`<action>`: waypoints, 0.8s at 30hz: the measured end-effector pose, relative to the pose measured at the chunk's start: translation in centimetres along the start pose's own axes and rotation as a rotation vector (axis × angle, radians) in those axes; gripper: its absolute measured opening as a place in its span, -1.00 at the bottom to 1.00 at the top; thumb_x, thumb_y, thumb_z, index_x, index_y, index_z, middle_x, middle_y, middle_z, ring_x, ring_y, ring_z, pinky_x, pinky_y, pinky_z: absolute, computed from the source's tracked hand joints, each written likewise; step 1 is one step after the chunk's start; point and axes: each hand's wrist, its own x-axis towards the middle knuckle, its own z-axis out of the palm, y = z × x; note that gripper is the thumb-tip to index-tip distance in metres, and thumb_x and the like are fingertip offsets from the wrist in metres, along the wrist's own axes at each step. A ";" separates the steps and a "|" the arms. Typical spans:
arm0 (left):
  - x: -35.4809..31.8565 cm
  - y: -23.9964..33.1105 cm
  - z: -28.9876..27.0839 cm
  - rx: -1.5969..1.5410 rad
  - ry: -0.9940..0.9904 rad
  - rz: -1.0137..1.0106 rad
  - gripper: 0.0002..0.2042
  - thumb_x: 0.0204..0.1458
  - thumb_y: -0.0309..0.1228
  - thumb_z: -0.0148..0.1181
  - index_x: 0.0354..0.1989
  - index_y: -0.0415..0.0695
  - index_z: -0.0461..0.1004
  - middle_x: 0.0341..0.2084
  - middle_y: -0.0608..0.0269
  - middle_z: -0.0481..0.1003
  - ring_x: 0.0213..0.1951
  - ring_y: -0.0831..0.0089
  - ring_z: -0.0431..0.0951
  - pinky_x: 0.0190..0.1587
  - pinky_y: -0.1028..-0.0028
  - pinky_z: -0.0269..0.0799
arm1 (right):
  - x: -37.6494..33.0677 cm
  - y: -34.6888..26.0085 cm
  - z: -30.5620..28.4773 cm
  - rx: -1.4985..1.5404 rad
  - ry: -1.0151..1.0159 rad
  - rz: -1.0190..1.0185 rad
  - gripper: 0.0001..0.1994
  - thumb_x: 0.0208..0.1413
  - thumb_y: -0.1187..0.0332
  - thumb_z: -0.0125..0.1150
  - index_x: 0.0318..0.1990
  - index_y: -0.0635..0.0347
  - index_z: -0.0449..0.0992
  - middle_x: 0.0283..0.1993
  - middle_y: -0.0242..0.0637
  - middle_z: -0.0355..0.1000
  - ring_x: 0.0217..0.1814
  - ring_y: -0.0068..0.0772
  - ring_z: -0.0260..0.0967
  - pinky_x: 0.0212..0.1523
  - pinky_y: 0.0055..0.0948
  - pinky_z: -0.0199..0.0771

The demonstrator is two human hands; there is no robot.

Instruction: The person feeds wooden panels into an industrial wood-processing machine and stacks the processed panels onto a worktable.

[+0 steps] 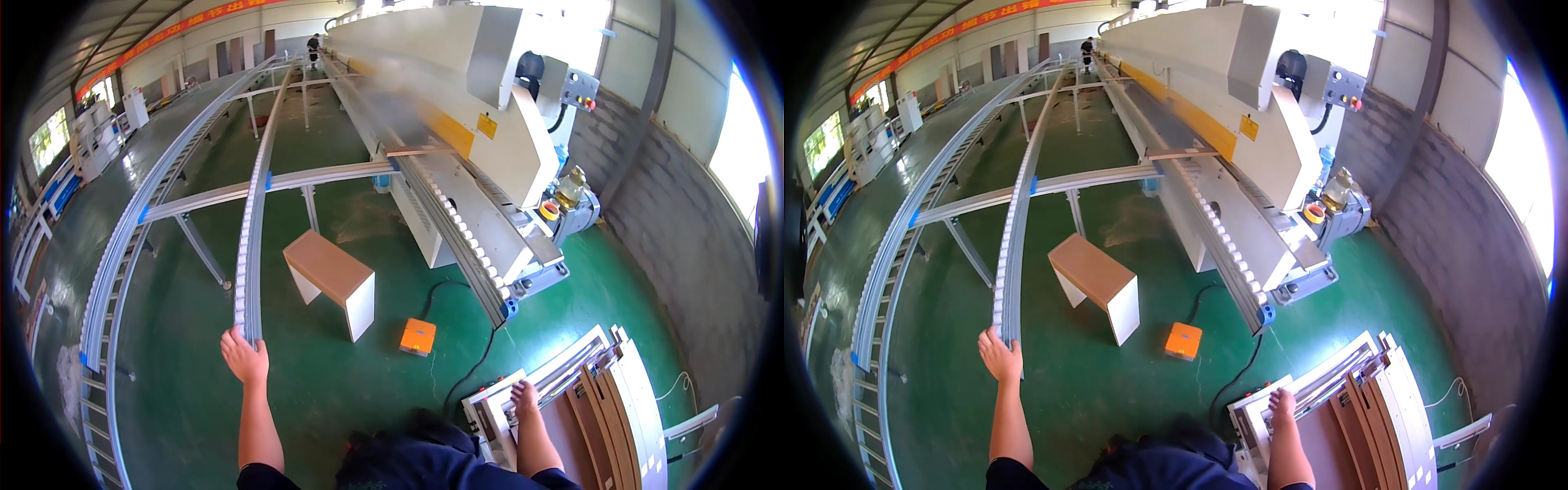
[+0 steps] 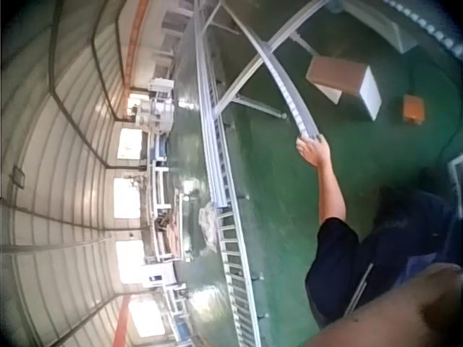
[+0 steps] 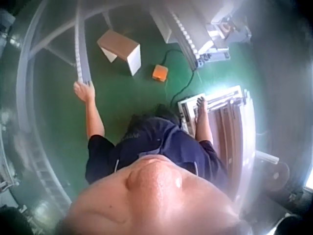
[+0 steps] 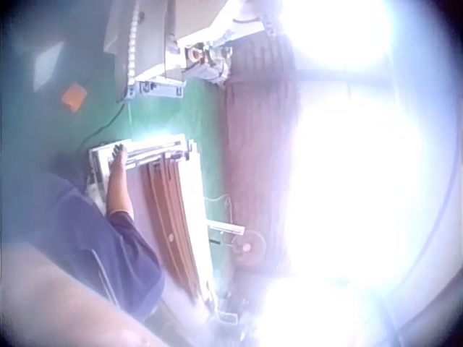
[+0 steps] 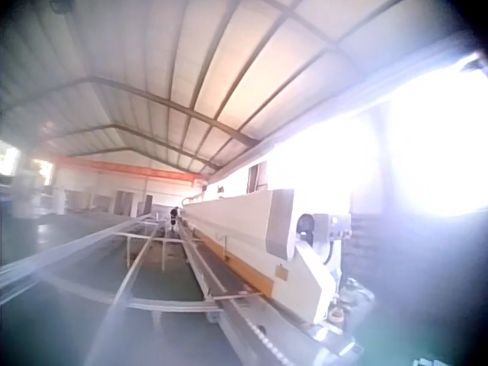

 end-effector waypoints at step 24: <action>0.1 0.3 2.7 -0.005 -0.021 -0.029 -0.42 -0.18 -0.46 0.19 0.12 -0.19 0.25 0.03 0.03 0.36 0.11 0.05 0.30 0.15 0.21 0.20 | 11.9 -27.2 27.8 0.946 -0.538 0.040 -0.20 0.17 0.01 -0.01 0.38 0.35 -0.16 0.44 0.08 -0.13 0.46 0.08 -0.13 0.41 -0.06 -0.06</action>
